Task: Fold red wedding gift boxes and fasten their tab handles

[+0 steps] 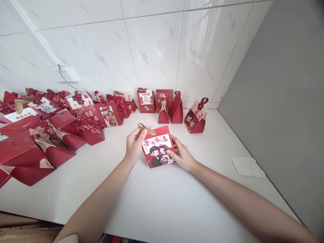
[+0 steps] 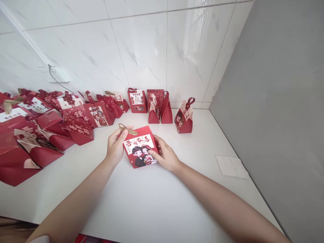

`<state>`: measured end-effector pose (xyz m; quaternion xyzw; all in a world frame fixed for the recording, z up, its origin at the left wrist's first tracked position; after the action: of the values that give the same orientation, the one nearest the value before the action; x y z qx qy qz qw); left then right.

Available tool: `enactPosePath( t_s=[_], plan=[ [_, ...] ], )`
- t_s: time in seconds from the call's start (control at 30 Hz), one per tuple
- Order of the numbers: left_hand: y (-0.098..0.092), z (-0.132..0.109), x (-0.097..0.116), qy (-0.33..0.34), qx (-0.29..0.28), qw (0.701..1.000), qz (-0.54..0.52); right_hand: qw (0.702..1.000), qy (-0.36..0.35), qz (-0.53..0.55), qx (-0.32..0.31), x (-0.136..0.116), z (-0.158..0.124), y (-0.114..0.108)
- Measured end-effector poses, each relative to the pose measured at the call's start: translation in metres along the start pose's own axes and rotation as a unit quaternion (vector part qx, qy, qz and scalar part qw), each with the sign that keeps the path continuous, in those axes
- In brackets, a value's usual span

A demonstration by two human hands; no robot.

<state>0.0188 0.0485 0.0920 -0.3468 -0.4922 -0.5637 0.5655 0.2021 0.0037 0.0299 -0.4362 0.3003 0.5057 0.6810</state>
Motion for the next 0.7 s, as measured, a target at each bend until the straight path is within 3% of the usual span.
enactPosePath(
  t_s=[0.23,0.33,0.5,0.6,0.7],
  plan=[
    [-0.007,0.0,0.03,0.063,0.053,0.995,0.055,0.999,-0.041,-0.032,-0.007,-0.01,-0.004,0.004],
    [-0.004,-0.002,0.023,0.051,0.048,0.995,0.072,0.999,-0.041,-0.033,-0.002,-0.013,-0.003,0.003],
    [0.011,-0.012,0.001,-0.023,-0.021,0.997,0.07,0.997,-0.041,-0.058,-0.019,-0.014,-0.005,0.006],
    [0.015,-0.02,0.004,-0.01,-0.037,0.996,0.077,0.989,-0.111,-0.078,0.062,-0.028,-0.008,-0.003],
    [0.022,-0.027,0.008,0.003,-0.061,0.995,0.073,0.952,-0.228,-0.112,0.172,-0.052,-0.019,-0.018]
  ],
)
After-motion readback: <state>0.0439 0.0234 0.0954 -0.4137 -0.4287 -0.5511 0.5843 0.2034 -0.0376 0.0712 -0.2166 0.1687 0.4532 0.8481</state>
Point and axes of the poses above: each hand's wrist, its own z-axis towards the middle knuckle, its own y-axis out of the palm, x = y × z, the point moved 9 cm from there along z, towards the middle knuckle, and after that the axes turned 12 degrees about x, right-handed, at the moved point
